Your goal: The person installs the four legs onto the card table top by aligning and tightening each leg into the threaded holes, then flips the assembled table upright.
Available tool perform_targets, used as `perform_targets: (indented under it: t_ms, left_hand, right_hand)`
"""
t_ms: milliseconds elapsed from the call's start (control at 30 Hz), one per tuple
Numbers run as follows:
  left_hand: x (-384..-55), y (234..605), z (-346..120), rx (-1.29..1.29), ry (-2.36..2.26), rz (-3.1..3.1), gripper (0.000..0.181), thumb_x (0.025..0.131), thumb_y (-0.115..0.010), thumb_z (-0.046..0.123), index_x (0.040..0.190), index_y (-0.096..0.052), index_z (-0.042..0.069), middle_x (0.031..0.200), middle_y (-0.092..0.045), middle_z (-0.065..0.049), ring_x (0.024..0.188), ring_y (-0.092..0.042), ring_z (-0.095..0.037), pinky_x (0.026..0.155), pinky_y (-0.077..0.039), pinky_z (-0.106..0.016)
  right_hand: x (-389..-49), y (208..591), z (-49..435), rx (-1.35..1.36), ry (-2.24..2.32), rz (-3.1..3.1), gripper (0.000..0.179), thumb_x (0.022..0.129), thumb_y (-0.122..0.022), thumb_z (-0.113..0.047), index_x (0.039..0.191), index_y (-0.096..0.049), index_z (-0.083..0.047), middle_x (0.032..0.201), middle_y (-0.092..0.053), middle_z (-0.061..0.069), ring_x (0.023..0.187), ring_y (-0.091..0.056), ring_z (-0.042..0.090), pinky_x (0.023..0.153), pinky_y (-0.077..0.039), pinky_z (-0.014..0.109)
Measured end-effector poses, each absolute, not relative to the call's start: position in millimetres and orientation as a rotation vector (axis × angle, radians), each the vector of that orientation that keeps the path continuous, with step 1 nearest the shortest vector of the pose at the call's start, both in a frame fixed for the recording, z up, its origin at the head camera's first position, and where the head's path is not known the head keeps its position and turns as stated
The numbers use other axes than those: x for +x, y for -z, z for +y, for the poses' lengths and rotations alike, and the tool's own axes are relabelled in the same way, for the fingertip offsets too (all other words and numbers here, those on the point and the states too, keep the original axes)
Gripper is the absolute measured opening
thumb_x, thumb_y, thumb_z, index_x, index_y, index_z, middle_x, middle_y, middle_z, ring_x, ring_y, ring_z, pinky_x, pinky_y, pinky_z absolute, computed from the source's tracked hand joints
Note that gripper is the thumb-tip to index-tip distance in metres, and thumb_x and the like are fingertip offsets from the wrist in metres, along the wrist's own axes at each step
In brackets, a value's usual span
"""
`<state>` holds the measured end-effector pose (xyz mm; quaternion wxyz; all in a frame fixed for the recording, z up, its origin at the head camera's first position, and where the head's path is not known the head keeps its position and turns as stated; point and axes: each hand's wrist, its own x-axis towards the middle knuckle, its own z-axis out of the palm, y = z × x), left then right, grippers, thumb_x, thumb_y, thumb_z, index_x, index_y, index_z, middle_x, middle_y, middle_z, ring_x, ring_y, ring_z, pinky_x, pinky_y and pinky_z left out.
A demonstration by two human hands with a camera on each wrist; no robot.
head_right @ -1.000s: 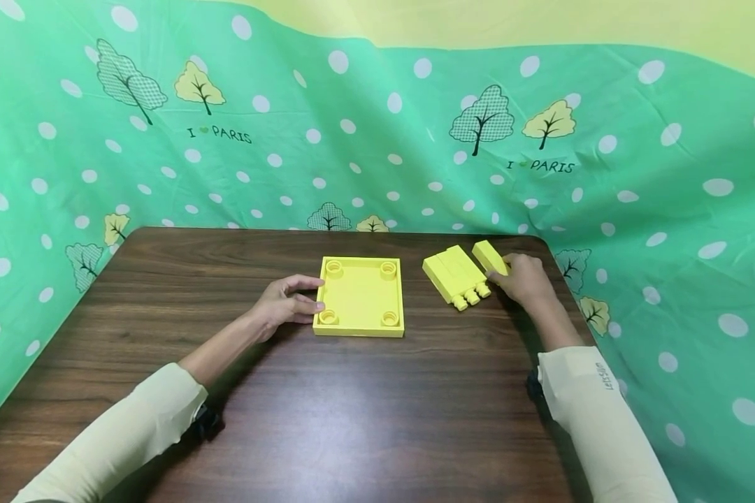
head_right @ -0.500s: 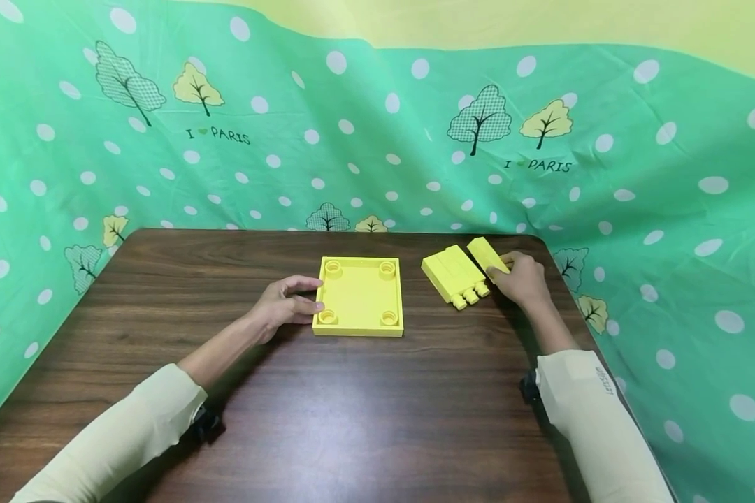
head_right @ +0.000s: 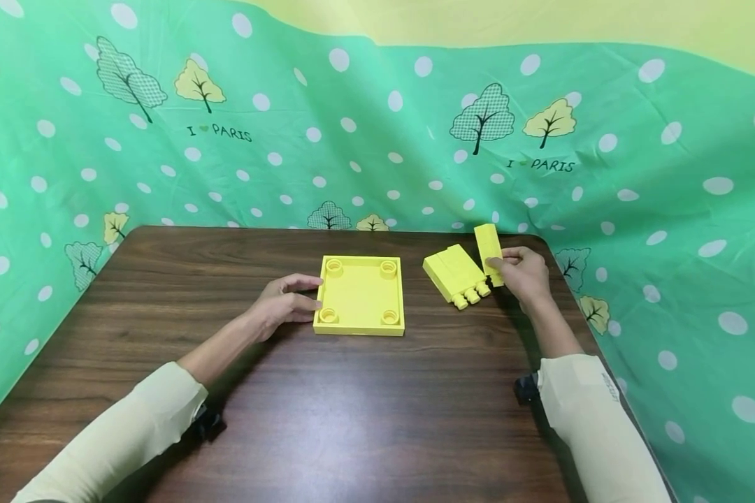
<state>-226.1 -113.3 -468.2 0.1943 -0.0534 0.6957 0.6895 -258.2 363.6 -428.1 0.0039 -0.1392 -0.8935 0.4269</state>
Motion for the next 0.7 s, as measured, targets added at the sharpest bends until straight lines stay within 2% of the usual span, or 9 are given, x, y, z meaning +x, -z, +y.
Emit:
perform_targets:
  t_ms: [200, 333, 533, 700]
  left_hand:
    - [-228, 469, -112, -0.151, -1.940, 1.937, 0.059, 0.092, -0.084, -0.006, 0.147, -0.071, 0.008, 0.160, -0.064, -0.016, 0.109, -0.076, -0.021, 0.099, -0.073, -0.043]
    - [-228, 469, -114, -0.142, -1.927, 1.938, 0.060, 0.093, -0.083, -0.005, 0.149, -0.069, 0.007, 0.162, -0.063, -0.016, 0.114, -0.075, -0.024, 0.101, -0.072, -0.043]
    - [-230, 468, -114, -0.140, -1.927, 1.918, 0.060, 0.093, -0.083, -0.006, 0.150, -0.069, 0.007, 0.163, -0.062, -0.016, 0.124, -0.073, -0.029, 0.104, -0.071, -0.046]
    - [-229, 469, -115, -0.128, -1.932, 1.919, 0.060, 0.093, -0.083, -0.005, 0.150, -0.068, 0.007, 0.162, -0.061, -0.017, 0.122, -0.074, -0.029, 0.104, -0.071, -0.046]
  right_hand:
    - [-259, 424, 360, -0.420, -1.424, -2.733, 0.068, 0.110, -0.071, -0.040, 0.163, -0.054, -0.002, 0.128, -0.062, -0.001, 0.097, -0.060, 0.000, 0.090, -0.062, 0.021]
    - [-259, 421, 355, -0.385, -1.479, -2.686, 0.067, 0.110, -0.071, -0.034, 0.166, -0.053, -0.002, 0.121, -0.061, -0.008, 0.098, -0.060, 0.000, 0.087, -0.063, 0.016]
    - [-260, 417, 347, -0.366, -1.564, -2.600, 0.061, 0.110, -0.072, -0.031, 0.161, -0.058, -0.002, 0.110, -0.061, -0.017, 0.100, -0.061, -0.001, 0.087, -0.063, 0.013]
    - [-260, 417, 338, -0.350, -1.619, -2.559, 0.060, 0.109, -0.075, -0.031, 0.157, -0.060, 0.001, 0.106, -0.064, -0.020, 0.098, -0.064, -0.004, 0.088, -0.063, 0.010]
